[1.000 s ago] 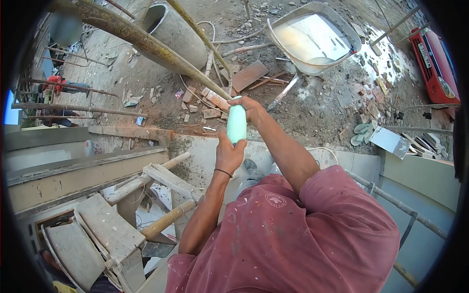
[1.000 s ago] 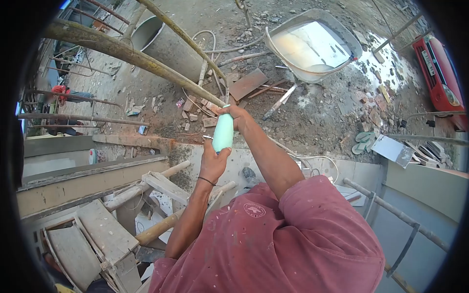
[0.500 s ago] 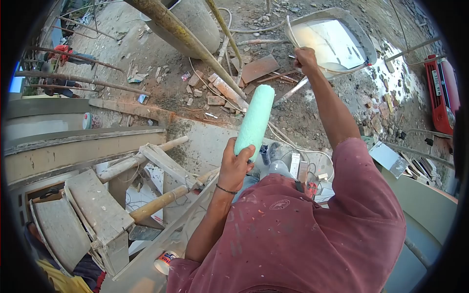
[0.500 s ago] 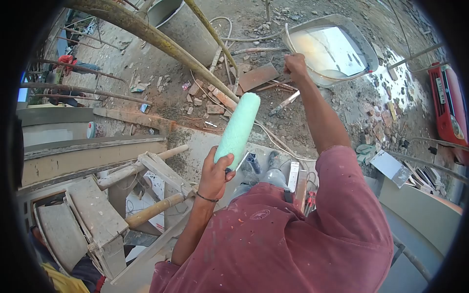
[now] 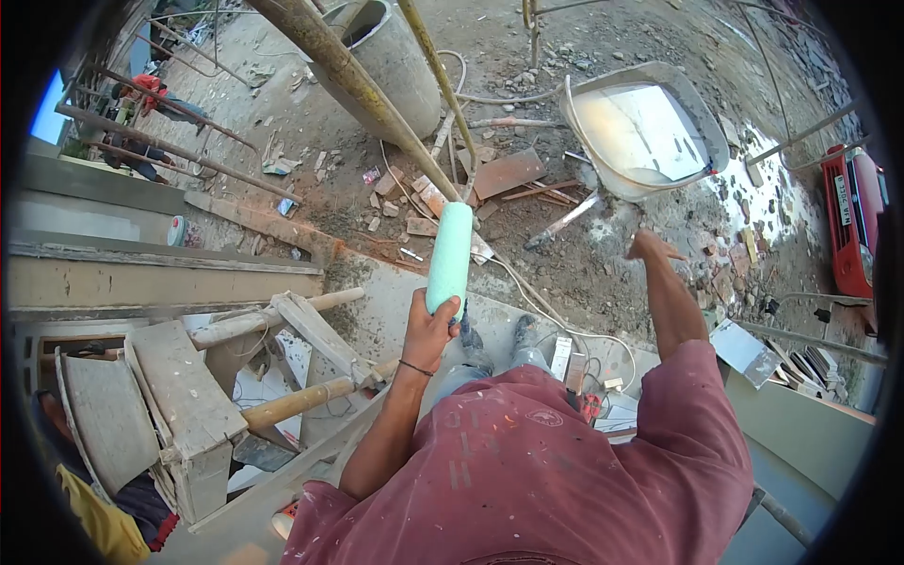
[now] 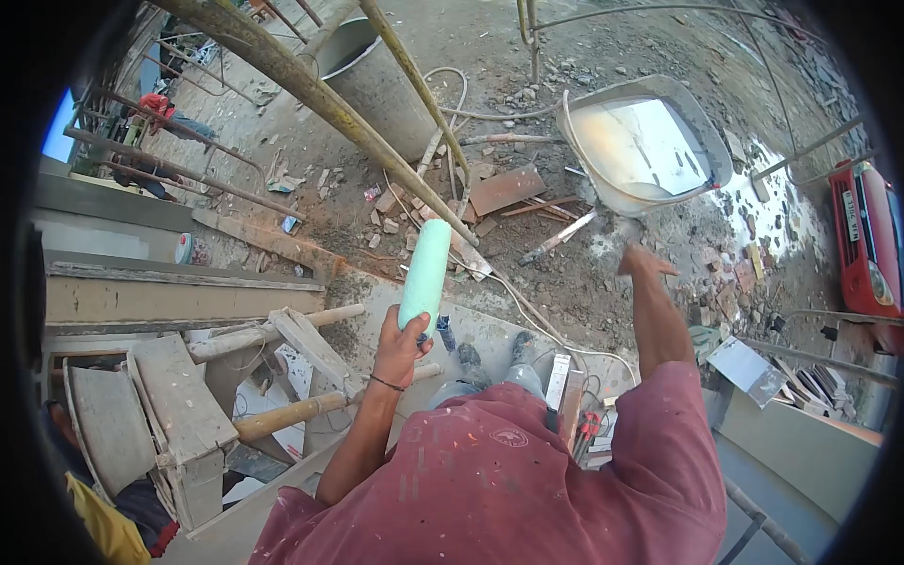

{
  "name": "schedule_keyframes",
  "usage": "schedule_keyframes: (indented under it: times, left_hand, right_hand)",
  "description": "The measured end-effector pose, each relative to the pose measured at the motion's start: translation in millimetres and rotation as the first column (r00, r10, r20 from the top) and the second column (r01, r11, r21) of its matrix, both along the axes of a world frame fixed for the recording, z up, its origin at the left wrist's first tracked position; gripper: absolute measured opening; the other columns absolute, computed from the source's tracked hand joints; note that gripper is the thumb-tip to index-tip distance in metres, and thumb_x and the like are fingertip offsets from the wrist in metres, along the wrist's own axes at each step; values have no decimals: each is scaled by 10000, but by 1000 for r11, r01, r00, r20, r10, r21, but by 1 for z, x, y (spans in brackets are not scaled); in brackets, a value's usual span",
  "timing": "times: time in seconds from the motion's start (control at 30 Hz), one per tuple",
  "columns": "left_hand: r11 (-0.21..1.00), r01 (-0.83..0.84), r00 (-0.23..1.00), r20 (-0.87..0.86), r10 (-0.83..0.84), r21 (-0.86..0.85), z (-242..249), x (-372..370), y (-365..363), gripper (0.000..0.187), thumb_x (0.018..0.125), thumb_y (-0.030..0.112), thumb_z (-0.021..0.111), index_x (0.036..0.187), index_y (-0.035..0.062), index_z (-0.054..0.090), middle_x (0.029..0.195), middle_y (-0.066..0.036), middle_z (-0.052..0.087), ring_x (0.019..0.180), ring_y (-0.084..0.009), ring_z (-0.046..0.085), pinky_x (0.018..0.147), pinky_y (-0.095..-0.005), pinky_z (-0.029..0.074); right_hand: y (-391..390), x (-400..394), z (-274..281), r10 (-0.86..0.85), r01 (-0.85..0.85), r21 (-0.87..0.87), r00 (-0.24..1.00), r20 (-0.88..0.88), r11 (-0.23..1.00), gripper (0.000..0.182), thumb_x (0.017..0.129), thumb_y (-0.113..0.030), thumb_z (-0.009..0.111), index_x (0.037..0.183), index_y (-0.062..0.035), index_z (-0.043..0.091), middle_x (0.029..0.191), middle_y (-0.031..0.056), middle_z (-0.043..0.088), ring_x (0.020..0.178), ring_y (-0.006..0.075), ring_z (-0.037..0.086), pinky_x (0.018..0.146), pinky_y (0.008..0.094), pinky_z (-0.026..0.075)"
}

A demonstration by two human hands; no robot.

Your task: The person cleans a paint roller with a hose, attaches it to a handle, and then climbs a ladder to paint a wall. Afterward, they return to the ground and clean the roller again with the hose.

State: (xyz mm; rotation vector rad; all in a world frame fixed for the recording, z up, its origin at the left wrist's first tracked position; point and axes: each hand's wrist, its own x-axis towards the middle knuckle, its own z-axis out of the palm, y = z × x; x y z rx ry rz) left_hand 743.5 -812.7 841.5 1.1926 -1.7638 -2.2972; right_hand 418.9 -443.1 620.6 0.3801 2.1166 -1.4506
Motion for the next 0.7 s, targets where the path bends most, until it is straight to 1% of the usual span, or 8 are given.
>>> schedule_keyframes:
  times: [0.07, 0.1, 0.13, 0.2, 0.33, 0.47, 0.57, 0.7]
  left_hand:
    - [998, 43, 999, -18, -44, -45, -2, -1, -1, 378, 895, 146, 671, 1125, -1, 409, 885, -79, 567, 595, -88, 518, 498, -228, 446]
    - [993, 52, 998, -16, -54, -108, -10, -1, -1, 389, 896, 147, 671, 1130, -3, 400, 853, -72, 570, 587, -88, 521, 497, -251, 450]
    - [978, 66, 997, -25, -73, -196, -26, -1, 3, 398, 901, 162, 664, 1145, 1, 395, 876, -82, 582, 576, -99, 534, 489, -247, 448]
    - [897, 174, 983, 119, -137, -407, -41, -2, 7, 474, 891, 226, 686, 1160, -15, 378, 876, -115, 606, 627, -136, 603, 527, -286, 488]
    - [669, 369, 928, 295, -227, -645, -84, -17, 11, 701, 836, 352, 701, 1258, -40, 301, 1053, -337, 615, 975, -448, 646, 822, -495, 508]
    - [471, 512, 857, 394, -332, -718, -79, -33, 11, 712, 773, 264, 739, 1236, -66, 311, 1022, -291, 637, 903, -446, 656, 751, -494, 533]
    - [434, 527, 848, 416, -328, -731, -57, -31, 7, 676, 773, 267, 739, 1203, -56, 330, 1008, -278, 642, 905, -432, 661, 752, -494, 536]
    - [432, 579, 812, 443, -379, -691, -41, -23, -2, 642, 831, 270, 683, 1224, -75, 310, 946, -272, 651, 838, -420, 670, 701, -486, 540]
  right_hand:
    - [-9, 60, -80, 287, -34, 608, 902, -323, 793, 731, 767, -292, 777, 1320, 89, 488, 1215, 317, 592, 1157, 437, 576, 1034, 503, 404]
    - [-30, 86, -76, 227, -77, 512, 944, -238, 856, 644, 764, -306, 781, 1195, 125, 574, 1110, 312, 640, 1085, 455, 608, 954, 441, 468]
    - [-54, 99, -68, 271, -288, 415, 957, 100, 863, 651, 812, -340, 766, 1238, 97, 541, 1149, 224, 633, 1117, 346, 602, 911, 451, 489]
    - [-122, 143, -4, 205, -184, -96, 926, 316, 978, 612, 889, -432, 687, 1256, 32, 533, 1202, 201, 571, 1067, 349, 597, 856, 527, 495]
    - [-229, 201, 94, 288, 311, -733, 773, 566, 606, 714, 908, -459, 670, 1321, 76, 437, 1275, 214, 547, 1107, 332, 587, 952, 448, 481]
    - [-284, 220, 115, 277, -7, -647, 907, 317, 762, 512, 896, -325, 714, 1185, 60, 541, 1038, 138, 665, 914, 255, 666, 765, 407, 559]
    - [-298, 202, 71, 243, 268, -645, 770, 590, 716, 328, 901, -230, 681, 1109, -3, 570, 891, 109, 674, 721, 269, 678, 623, 417, 580]
    - [-314, 186, 42, 338, 248, -574, 606, 720, 780, 264, 893, -179, 653, 1071, -9, 557, 822, 134, 667, 664, 305, 676, 581, 452, 588]
